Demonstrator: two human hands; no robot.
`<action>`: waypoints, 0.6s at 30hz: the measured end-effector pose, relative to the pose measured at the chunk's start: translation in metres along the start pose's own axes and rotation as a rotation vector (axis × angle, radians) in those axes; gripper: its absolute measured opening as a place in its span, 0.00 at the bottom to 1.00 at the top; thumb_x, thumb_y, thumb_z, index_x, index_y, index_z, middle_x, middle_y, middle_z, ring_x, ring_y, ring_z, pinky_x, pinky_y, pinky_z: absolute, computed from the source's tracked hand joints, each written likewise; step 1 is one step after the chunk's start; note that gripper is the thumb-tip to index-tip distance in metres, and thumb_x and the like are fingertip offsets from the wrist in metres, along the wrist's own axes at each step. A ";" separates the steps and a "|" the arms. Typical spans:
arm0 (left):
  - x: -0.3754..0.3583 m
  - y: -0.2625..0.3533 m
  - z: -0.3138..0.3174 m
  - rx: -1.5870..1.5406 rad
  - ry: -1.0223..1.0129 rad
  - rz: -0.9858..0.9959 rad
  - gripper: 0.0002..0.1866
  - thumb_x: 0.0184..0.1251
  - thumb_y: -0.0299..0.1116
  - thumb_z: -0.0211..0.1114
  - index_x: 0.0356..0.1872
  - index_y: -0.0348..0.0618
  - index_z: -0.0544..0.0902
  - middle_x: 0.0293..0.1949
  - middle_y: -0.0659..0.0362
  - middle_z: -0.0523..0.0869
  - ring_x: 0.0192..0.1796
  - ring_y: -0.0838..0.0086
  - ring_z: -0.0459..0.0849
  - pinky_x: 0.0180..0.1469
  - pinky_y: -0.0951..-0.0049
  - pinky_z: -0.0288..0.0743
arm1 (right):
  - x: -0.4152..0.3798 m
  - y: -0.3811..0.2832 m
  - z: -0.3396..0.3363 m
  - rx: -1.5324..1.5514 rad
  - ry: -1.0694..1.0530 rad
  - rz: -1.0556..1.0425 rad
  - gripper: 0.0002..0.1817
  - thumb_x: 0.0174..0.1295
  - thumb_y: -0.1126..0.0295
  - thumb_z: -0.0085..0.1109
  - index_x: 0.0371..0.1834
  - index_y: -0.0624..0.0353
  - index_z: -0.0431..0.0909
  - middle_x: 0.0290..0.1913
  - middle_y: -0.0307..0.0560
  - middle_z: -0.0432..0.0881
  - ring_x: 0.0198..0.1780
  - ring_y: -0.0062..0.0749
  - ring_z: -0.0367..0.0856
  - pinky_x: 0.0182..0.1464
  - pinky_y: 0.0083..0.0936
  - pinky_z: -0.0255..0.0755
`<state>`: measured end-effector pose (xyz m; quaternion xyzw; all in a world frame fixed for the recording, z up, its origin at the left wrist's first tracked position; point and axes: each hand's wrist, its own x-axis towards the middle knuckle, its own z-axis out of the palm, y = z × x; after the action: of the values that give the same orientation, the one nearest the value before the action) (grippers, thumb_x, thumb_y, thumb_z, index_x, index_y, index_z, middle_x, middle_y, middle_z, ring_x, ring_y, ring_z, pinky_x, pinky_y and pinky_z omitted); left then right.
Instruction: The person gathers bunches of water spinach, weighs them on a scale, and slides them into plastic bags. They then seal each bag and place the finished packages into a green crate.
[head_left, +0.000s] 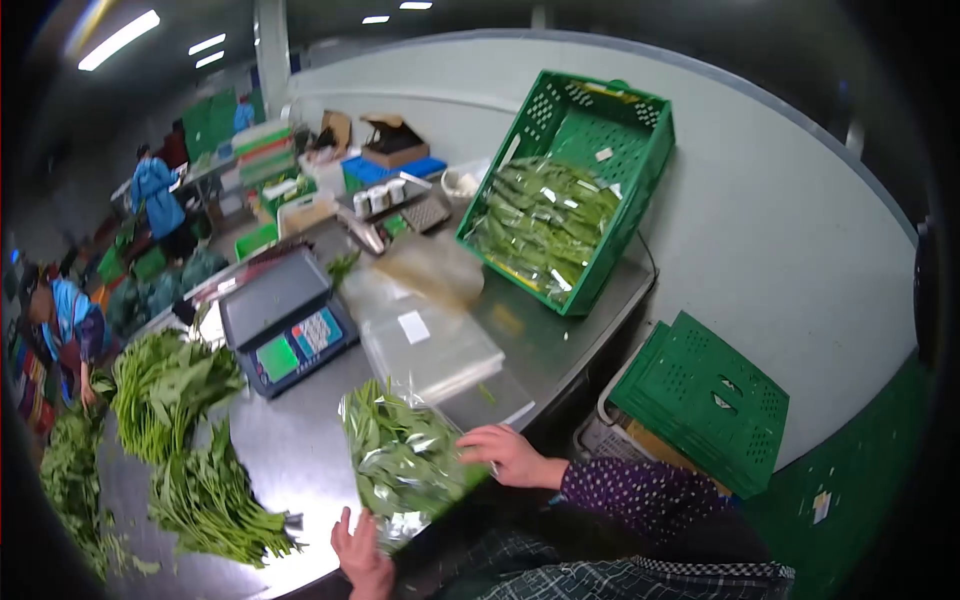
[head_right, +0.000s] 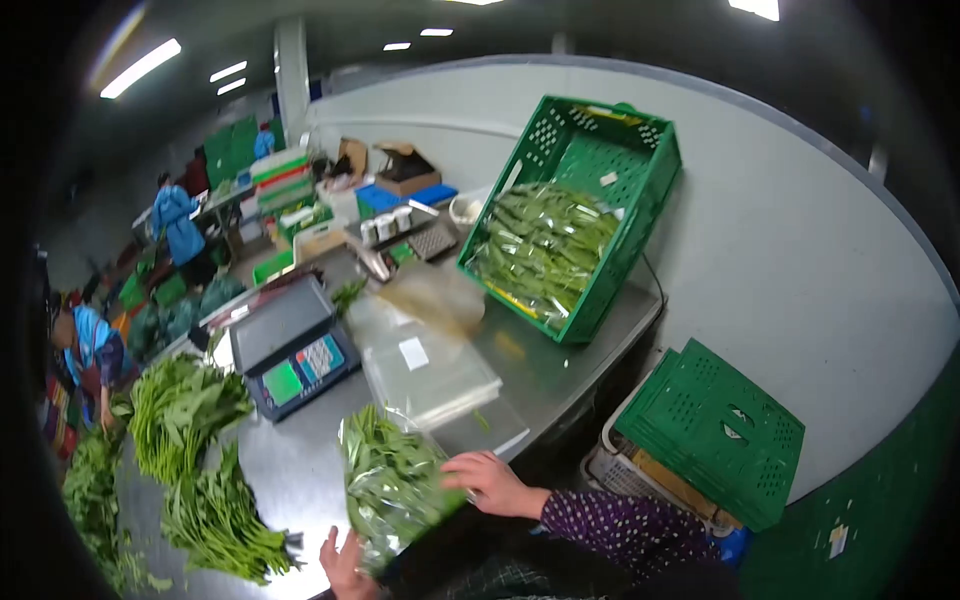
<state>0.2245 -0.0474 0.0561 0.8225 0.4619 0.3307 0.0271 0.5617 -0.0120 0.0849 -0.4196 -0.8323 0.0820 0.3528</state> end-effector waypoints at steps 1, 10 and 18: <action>0.032 0.003 -0.015 -0.212 0.197 -0.100 0.23 0.51 0.21 0.56 0.52 0.38 0.81 0.51 0.45 0.83 0.60 0.46 0.76 0.62 0.53 0.64 | 0.036 0.000 -0.015 0.180 0.114 -0.003 0.25 0.43 0.82 0.52 0.48 0.52 0.81 0.49 0.48 0.82 0.50 0.44 0.79 0.52 0.37 0.72; 0.142 0.076 -0.026 -1.383 0.074 -0.717 0.16 0.64 0.33 0.65 0.43 0.27 0.79 0.38 0.54 0.84 0.37 0.73 0.80 0.42 0.72 0.75 | 0.196 -0.021 -0.091 -0.240 0.421 0.321 0.20 0.59 0.59 0.59 0.48 0.60 0.74 0.42 0.60 0.80 0.41 0.54 0.78 0.43 0.43 0.72; 0.209 0.135 0.006 -1.769 0.202 -0.829 0.18 0.70 0.30 0.58 0.51 0.22 0.74 0.49 0.46 0.81 0.47 0.65 0.82 0.50 0.64 0.79 | 0.072 -0.098 -0.084 -0.522 0.152 0.245 0.43 0.47 0.49 0.65 0.64 0.64 0.65 0.64 0.66 0.65 0.64 0.58 0.68 0.61 0.50 0.63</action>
<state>0.4022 0.0399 0.2067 0.2460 0.2997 0.5903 0.7080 0.5246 -0.0331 0.2266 -0.5983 -0.7396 -0.1247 0.2819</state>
